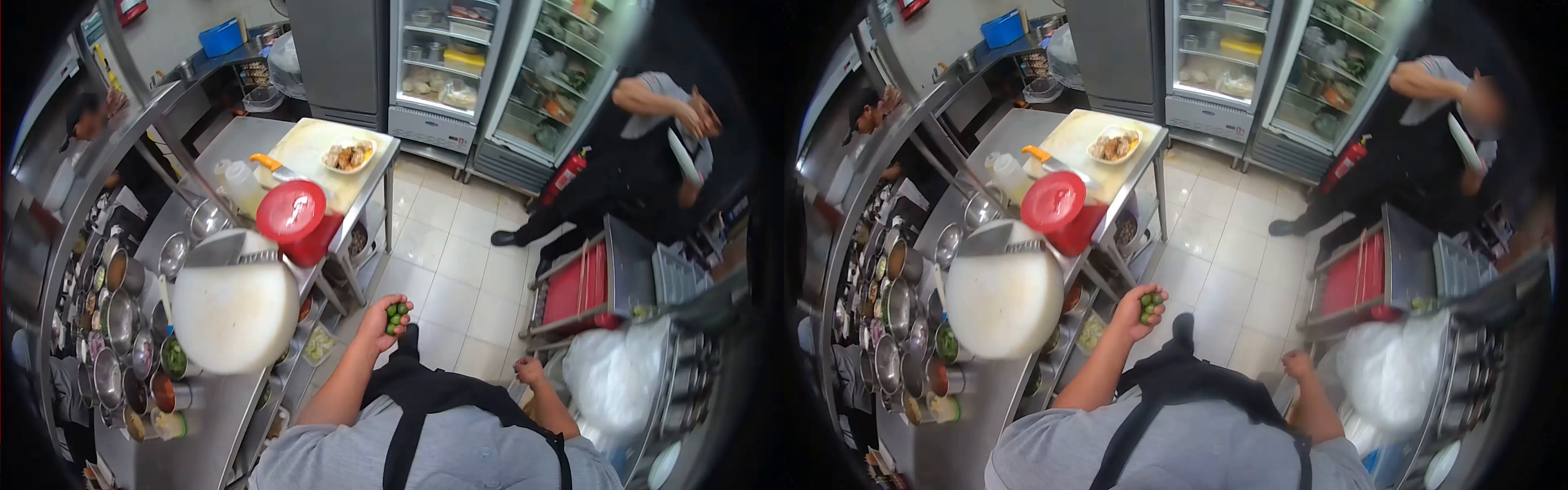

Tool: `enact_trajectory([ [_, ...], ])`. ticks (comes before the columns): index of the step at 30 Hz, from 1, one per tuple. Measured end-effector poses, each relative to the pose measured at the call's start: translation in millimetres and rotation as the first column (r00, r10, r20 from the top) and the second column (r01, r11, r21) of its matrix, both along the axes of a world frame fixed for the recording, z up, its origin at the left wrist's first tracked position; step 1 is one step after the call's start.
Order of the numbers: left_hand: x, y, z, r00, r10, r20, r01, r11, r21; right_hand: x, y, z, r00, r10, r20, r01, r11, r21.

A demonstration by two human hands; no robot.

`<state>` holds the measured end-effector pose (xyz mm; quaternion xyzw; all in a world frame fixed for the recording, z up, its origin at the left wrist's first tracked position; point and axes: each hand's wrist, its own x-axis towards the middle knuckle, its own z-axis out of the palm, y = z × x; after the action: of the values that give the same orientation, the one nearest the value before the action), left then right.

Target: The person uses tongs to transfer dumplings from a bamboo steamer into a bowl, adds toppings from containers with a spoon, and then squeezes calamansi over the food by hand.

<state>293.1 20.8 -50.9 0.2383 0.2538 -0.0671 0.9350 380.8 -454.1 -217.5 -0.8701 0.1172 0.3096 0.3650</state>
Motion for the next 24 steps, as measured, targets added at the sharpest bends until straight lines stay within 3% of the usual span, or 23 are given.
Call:
enact_trajectory([
  [1, 34.4, 13.7, -2.4, 0.998, 0.051, -0.047, -0.052, 0.999, -0.007, 24.3, 13.5, 13.8, 1.000, 0.015, 0.008, -0.014, 1.000, -0.015],
  [3, 102.3, 42.3, 0.1, 0.987, 0.153, -0.042, -0.141, 0.966, 0.217, 62.3, 34.3, 43.0, 0.990, 0.115, -0.086, -0.125, 0.984, -0.126],
  [5, 168.4, 79.9, 11.0, 0.954, 0.300, -0.022, -0.265, 0.872, 0.413, 110.1, 46.0, 59.6, 0.978, 0.157, -0.135, -0.174, 0.977, -0.124],
  [7, 218.2, 118.4, 5.3, 0.872, 0.489, 0.025, -0.443, 0.765, 0.468, 142.7, 30.1, 42.9, 0.993, 0.122, 0.003, -0.120, 0.983, -0.140],
  [8, 239.4, 135.4, 12.7, 0.806, 0.590, -0.054, -0.497, 0.724, 0.479, 155.2, 31.6, 42.8, 0.992, 0.121, -0.020, -0.123, 0.982, -0.145],
  [10, 273.5, 174.4, -11.6, 0.727, 0.684, -0.060, -0.542, 0.626, 0.561, 188.2, 33.5, 39.3, 0.994, -0.079, -0.076, 0.078, 0.997, -0.022],
  [12, 293.7, 198.9, -21.6, 0.693, 0.712, -0.112, -0.535, 0.612, 0.583, 225.7, 12.7, 2.8, 0.976, 0.203, -0.080, -0.213, 0.969, -0.127],
  [13, 296.5, 204.7, -24.3, 0.682, 0.720, -0.129, -0.520, 0.601, 0.607, 243.2, -3.8, -28.3, 0.898, 0.433, -0.075, -0.439, 0.875, -0.203],
  [14, 292.6, 203.3, -25.3, 0.685, 0.714, -0.146, -0.505, 0.609, 0.612, 256.7, -22.3, -64.4, 0.728, 0.683, -0.067, -0.668, 0.683, -0.294],
  [15, 293.9, 202.7, -23.9, 0.684, 0.711, -0.163, -0.492, 0.615, 0.616, 272.5, -44.6, -107.9, 0.520, 0.852, -0.055, -0.803, 0.466, -0.371],
  [16, 297.4, 203.4, -16.3, 0.663, 0.717, -0.217, -0.485, 0.632, 0.605, 285.3, -84.0, -171.9, 0.173, 0.983, 0.063, -0.832, 0.180, -0.525],
  [17, 301.4, 205.6, -11.7, 0.638, 0.720, -0.274, -0.475, 0.648, 0.595, 311.4, -60.3, -141.7, 0.368, 0.925, -0.094, -0.871, 0.307, -0.385],
  [19, 300.7, 216.3, -20.6, 0.605, 0.686, -0.404, -0.407, 0.702, 0.584, 378.1, -31.0, -124.8, 0.454, 0.864, -0.220, -0.870, 0.375, -0.320],
  [21, 305.7, 211.2, -17.2, 0.553, 0.695, -0.460, -0.450, 0.713, 0.537, 463.9, -8.9, -122.1, 0.380, 0.891, -0.248, -0.902, 0.297, -0.313],
  [24, 328.6, 203.2, -17.7, 0.500, 0.704, -0.505, -0.543, 0.709, 0.450, 608.5, 41.9, -127.3, 0.159, 0.958, -0.240, -0.933, 0.066, -0.354],
])
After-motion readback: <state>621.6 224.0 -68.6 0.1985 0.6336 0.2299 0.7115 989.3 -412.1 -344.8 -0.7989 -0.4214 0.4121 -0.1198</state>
